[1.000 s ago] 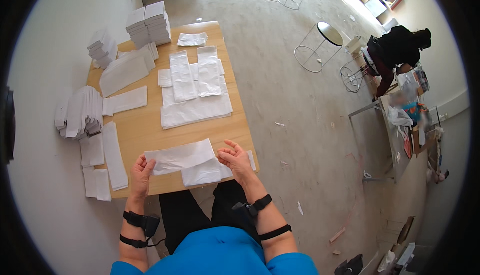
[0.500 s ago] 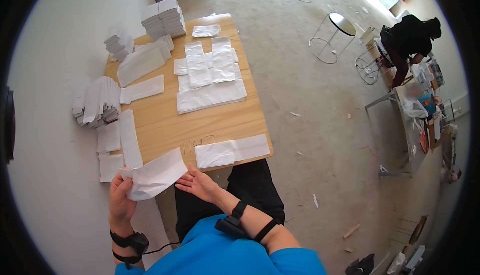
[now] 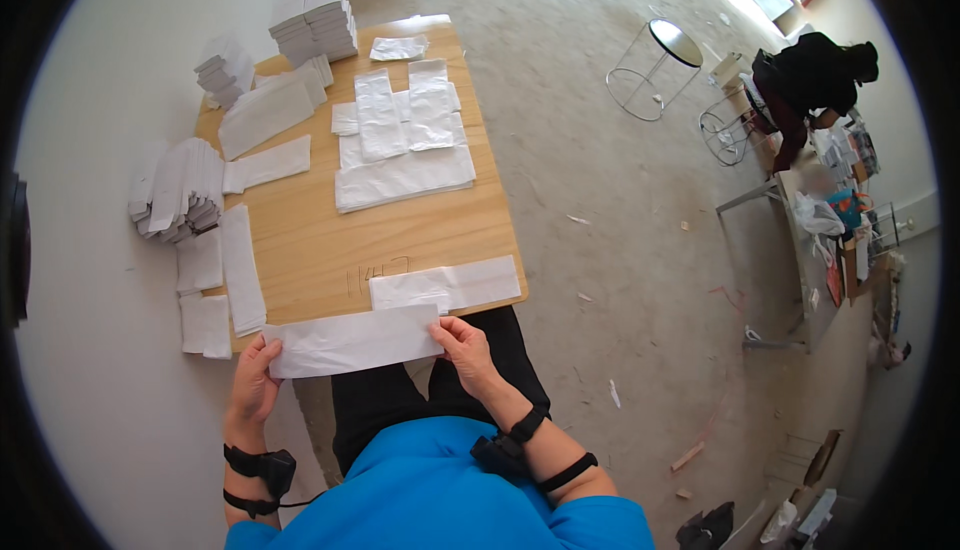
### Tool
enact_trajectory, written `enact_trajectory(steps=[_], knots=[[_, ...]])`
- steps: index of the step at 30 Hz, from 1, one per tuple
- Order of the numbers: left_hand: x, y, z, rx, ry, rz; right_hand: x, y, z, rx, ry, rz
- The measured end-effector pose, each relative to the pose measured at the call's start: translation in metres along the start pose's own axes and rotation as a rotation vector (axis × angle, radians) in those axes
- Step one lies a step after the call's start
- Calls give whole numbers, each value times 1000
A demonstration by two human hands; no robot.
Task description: Folding and organizing long white plastic sheets or bags on a table.
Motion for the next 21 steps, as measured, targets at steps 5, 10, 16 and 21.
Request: enact_trajectory(steps=[5, 10, 16, 21], knots=[[34, 29, -22, -36, 100, 1, 13, 10, -25, -222, -562, -163], [56, 59, -47, -99, 129, 38, 40, 30, -21, -354, -777, -185], [69, 90, -54, -145, 158, -10, 41, 56, -35, -462, -977, -200], [82, 108, -66, -190, 258, -43, 38, 63, -38, -509, -1009, -108]])
Point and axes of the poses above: each hand's wrist, its own y-axis towards the middle knuckle, its own z-axis out of the palm, x = y × z, the point moved 7 cm from there along y, towards the middle knuckle, and after that the axes turned 8 degrees about x, right-handed, at the moved point
